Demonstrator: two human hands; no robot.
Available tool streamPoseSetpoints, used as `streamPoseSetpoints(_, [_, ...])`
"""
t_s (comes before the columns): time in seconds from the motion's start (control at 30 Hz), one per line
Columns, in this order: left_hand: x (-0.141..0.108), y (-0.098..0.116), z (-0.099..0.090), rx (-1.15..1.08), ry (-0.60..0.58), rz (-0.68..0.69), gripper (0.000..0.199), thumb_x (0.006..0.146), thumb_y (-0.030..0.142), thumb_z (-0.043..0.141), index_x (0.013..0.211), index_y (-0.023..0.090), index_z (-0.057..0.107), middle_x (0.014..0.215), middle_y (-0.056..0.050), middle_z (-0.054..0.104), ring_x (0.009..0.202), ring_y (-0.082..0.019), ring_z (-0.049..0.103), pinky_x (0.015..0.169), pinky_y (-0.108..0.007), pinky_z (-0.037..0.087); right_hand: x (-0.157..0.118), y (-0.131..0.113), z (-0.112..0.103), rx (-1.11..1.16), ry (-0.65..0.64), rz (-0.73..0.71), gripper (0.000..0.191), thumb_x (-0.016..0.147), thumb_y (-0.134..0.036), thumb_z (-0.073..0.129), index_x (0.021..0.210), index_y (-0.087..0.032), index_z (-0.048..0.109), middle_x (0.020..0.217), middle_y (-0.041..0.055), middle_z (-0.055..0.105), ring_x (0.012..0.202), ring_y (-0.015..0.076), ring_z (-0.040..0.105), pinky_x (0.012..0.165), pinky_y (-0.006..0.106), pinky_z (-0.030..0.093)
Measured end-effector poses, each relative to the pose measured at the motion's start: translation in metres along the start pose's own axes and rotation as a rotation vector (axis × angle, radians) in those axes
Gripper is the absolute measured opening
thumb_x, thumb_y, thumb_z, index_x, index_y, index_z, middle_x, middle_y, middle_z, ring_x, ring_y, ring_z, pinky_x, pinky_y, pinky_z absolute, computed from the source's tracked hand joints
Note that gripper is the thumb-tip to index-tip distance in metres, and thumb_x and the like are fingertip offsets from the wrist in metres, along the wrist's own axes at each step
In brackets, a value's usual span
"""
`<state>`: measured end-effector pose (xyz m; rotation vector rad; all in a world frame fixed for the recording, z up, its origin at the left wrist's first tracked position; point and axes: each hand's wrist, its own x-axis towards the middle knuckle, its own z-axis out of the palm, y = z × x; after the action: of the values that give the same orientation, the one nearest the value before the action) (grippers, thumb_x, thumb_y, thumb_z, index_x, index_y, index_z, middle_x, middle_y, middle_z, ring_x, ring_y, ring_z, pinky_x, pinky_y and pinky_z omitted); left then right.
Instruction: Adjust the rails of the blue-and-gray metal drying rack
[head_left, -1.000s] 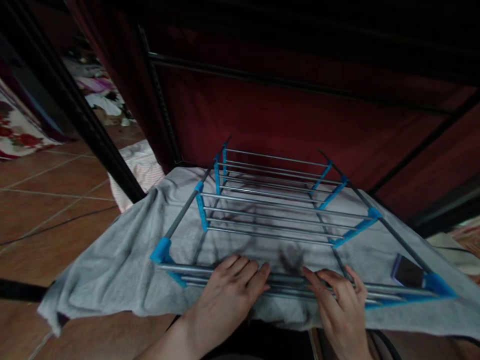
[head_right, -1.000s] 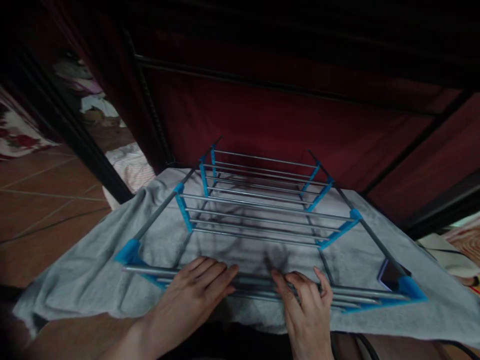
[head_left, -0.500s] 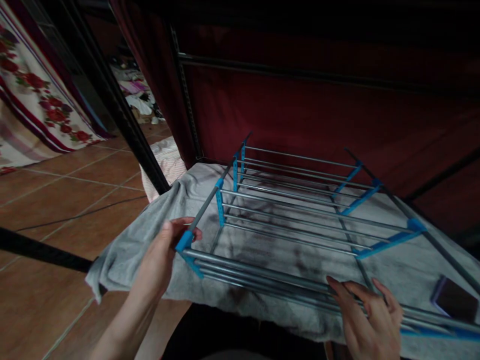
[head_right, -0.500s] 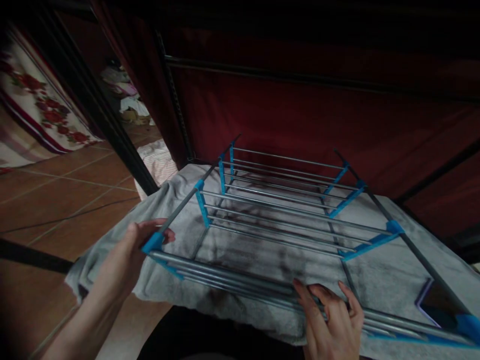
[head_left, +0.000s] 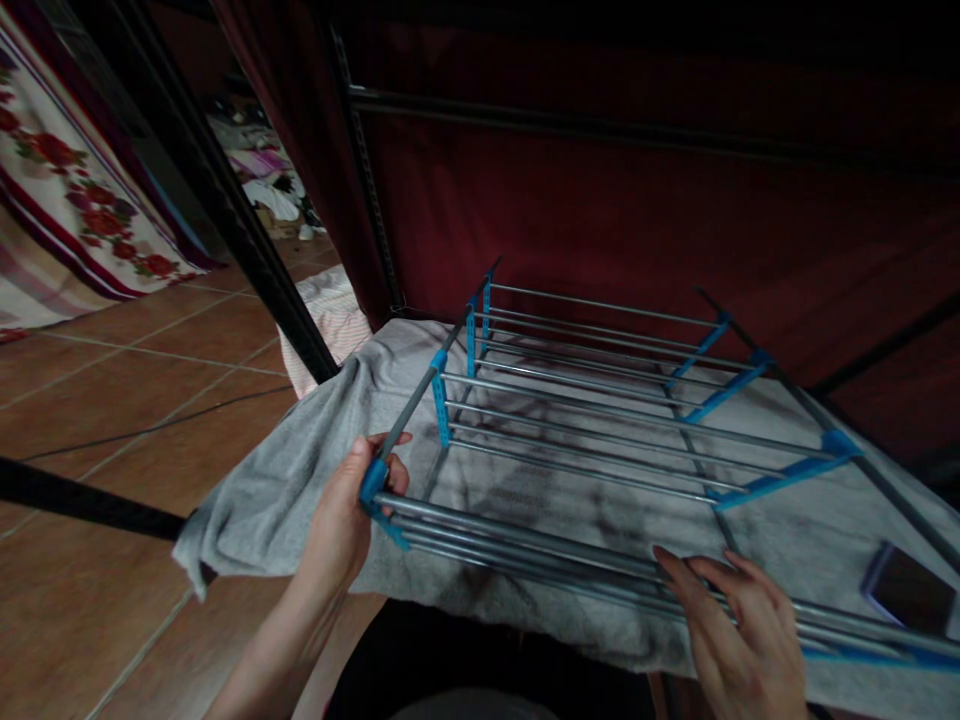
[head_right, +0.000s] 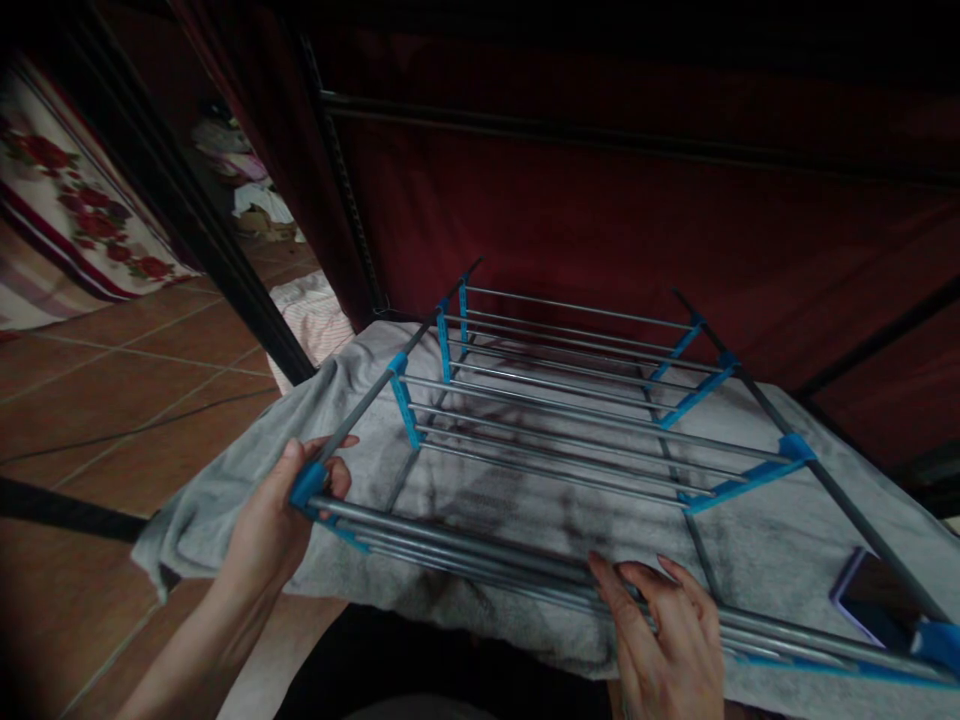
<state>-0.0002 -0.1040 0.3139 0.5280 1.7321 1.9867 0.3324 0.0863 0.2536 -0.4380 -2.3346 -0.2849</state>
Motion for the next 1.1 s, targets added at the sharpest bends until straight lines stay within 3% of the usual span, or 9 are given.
streamPoseSetpoints(0.47, [0.000,0.001,0.001,0.010,0.028,0.008,0.046,0.094,0.055,0.042,0.109,0.017,0.061,0.058,0.004,0.047,0.048,-0.012,0.031,0.049,-0.026,0.030,-0.006,0.005,0.002,0.077,-0.020,0.025,0.053,0.093,-0.017,0.050,0.144,-0.032,0.049,0.103,0.0073,0.058,0.096,0.0237,0.056,0.088,0.039,0.040])
streamPoseSetpoints(0.83, [-0.001,0.000,0.005,0.040,0.013,0.008,0.046,0.094,0.055,0.042,0.112,0.017,0.061,0.059,0.003,0.046,0.052,-0.014,0.032,0.053,-0.032,0.027,-0.007,0.004,0.004,0.095,-0.026,0.048,0.040,0.096,-0.022,0.050,0.134,-0.029,0.057,0.101,0.0069,0.061,0.094,0.0242,0.060,0.090,0.044,0.040])
streamPoseSetpoints(0.93, [-0.002,0.004,0.005,0.039,0.013,-0.019,0.044,0.092,0.056,0.044,0.113,0.022,0.063,0.059,0.002,0.046,0.054,-0.015,0.032,0.053,-0.033,0.027,-0.006,-0.001,0.003,0.120,-0.049,0.110,0.036,0.097,-0.022,0.049,0.130,-0.029,0.060,0.100,0.0064,0.062,0.094,0.0252,0.062,0.092,0.048,0.040])
streamPoseSetpoints(1.0, [-0.003,0.007,0.001,0.044,0.015,-0.067,0.040,0.088,0.059,0.049,0.112,0.031,0.064,0.061,0.002,0.047,0.057,-0.017,0.032,0.054,-0.033,0.030,-0.003,-0.006,0.003,0.142,-0.071,0.146,0.036,0.097,-0.020,0.046,0.129,-0.030,0.060,0.099,0.0055,0.063,0.093,0.0251,0.063,0.094,0.050,0.040])
streamPoseSetpoints(1.1, [0.002,0.011,-0.006,0.088,0.010,-0.254,0.041,0.081,0.069,0.052,0.111,0.043,0.064,0.068,0.001,0.053,0.064,-0.021,0.038,0.055,-0.035,0.039,0.006,-0.014,0.001,0.170,-0.055,0.196,0.036,0.097,-0.016,0.043,0.124,-0.030,0.063,0.095,0.0039,0.065,0.088,0.0238,0.065,0.091,0.048,0.043])
